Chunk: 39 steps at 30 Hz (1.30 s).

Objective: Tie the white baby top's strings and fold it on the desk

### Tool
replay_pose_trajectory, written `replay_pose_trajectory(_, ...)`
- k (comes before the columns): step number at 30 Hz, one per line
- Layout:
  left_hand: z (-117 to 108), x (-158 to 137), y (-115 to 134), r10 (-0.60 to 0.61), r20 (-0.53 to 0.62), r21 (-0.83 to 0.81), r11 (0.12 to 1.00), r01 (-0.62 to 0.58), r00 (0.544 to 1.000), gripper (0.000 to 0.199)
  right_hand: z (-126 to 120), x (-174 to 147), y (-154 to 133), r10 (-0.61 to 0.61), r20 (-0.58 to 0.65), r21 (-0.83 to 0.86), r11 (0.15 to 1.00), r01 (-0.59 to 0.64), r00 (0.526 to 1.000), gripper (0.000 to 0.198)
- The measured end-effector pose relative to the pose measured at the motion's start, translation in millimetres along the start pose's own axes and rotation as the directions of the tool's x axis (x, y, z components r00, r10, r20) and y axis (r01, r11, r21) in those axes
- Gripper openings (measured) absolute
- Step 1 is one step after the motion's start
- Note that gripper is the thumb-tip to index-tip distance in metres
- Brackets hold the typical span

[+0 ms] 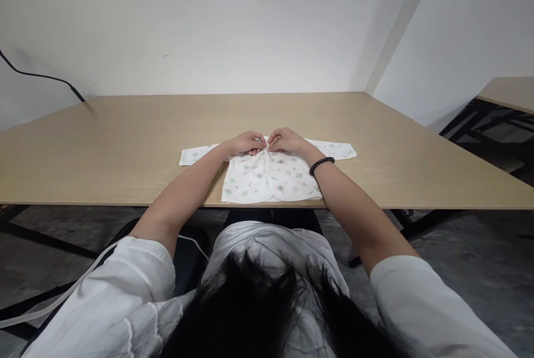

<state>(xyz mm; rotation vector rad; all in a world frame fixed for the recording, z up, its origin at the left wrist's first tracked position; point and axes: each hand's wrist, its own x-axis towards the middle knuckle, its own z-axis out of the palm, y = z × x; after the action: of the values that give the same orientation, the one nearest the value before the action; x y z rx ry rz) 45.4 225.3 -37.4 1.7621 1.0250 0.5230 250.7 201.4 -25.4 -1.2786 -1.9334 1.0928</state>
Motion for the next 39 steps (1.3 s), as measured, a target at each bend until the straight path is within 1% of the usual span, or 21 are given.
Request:
replay_pose_trajectory(5,1,0,3,-0.014,-0.006,0.008,1.0,0.014,1.0,0.011,0,3,1,-0.017,-0.041,-0.103,0.995,0.013,0.999,0.025)
replay_pose_trajectory(8,1,-1,4,-0.018,0.001,0.023,1.0,0.018,1.0,0.011,-1,-1,-3,-0.028,-0.027,-0.141,0.99,0.024,0.999,0.022)
replay_pose_trajectory(9,1,-2,5,-0.017,0.008,0.028,0.999,0.017,1.0,0.01,-1,-3,-5,-0.029,-0.007,-0.146,0.989,0.028,1.0,0.02)
replay_pose_trajectory(11,0,-4,7,-0.01,0.032,0.04,0.999,0.009,0.999,0.008,0,-9,-10,-0.024,0.08,-0.159,0.987,0.036,0.997,0.02)
replay_pose_trajectory(14,-1,-8,10,0.007,0.079,0.065,0.998,-0.013,0.997,0.011,3,-16,-18,-0.007,0.232,-0.211,0.976,0.057,0.973,0.034)
replay_pose_trajectory(16,-2,-10,12,0.019,0.105,0.082,0.996,-0.028,0.994,0.012,5,-18,-20,0.007,0.263,-0.261,0.963,0.065,0.965,0.039)
replay_pose_trajectory(18,-2,-12,13,0.03,0.128,0.097,0.994,-0.042,0.991,0.012,4,-17,-20,0.013,0.259,-0.288,0.955,0.065,0.966,0.035)
replay_pose_trajectory(20,-3,-13,14,0.039,0.151,0.109,0.992,-0.056,0.988,0.011,1,-15,-19,0.011,0.279,-0.281,0.957,0.071,0.96,0.027)
replay_pose_trajectory(23,-3,-13,15,0.047,0.179,0.126,0.99,-0.07,0.983,0.013,-8,-12,-16,0.003,0.351,-0.24,0.967,0.086,0.936,0.016)
replay_pose_trajectory(26,-1,-12,16,0.026,0.189,0.15,0.987,-0.055,0.982,0.021,-15,-11,-16,0.011,0.417,-0.214,0.973,0.087,0.909,0.012)
replay_pose_trajectory(30,1,-11,17,-0.008,0.179,0.189,0.982,-0.026,0.984,0.028,-18,-11,-17,0.051,0.41,-0.229,0.972,0.049,0.911,0.009)
replay_pose_trajectory(34,2,-10,16,0.02,0.18,0.201,0.978,-0.056,0.983,0.032,-20,-11,-16,0.079,0.396,-0.245,0.969,0.023,0.915,0.009)
replay_pose_trajectory(39,3,-10,14,0.083,0.245,0.161,0.979,-0.125,0.966,0.033,-22,-11,-14,0.074,0.397,-0.238,0.971,0.025,0.915,0.011)
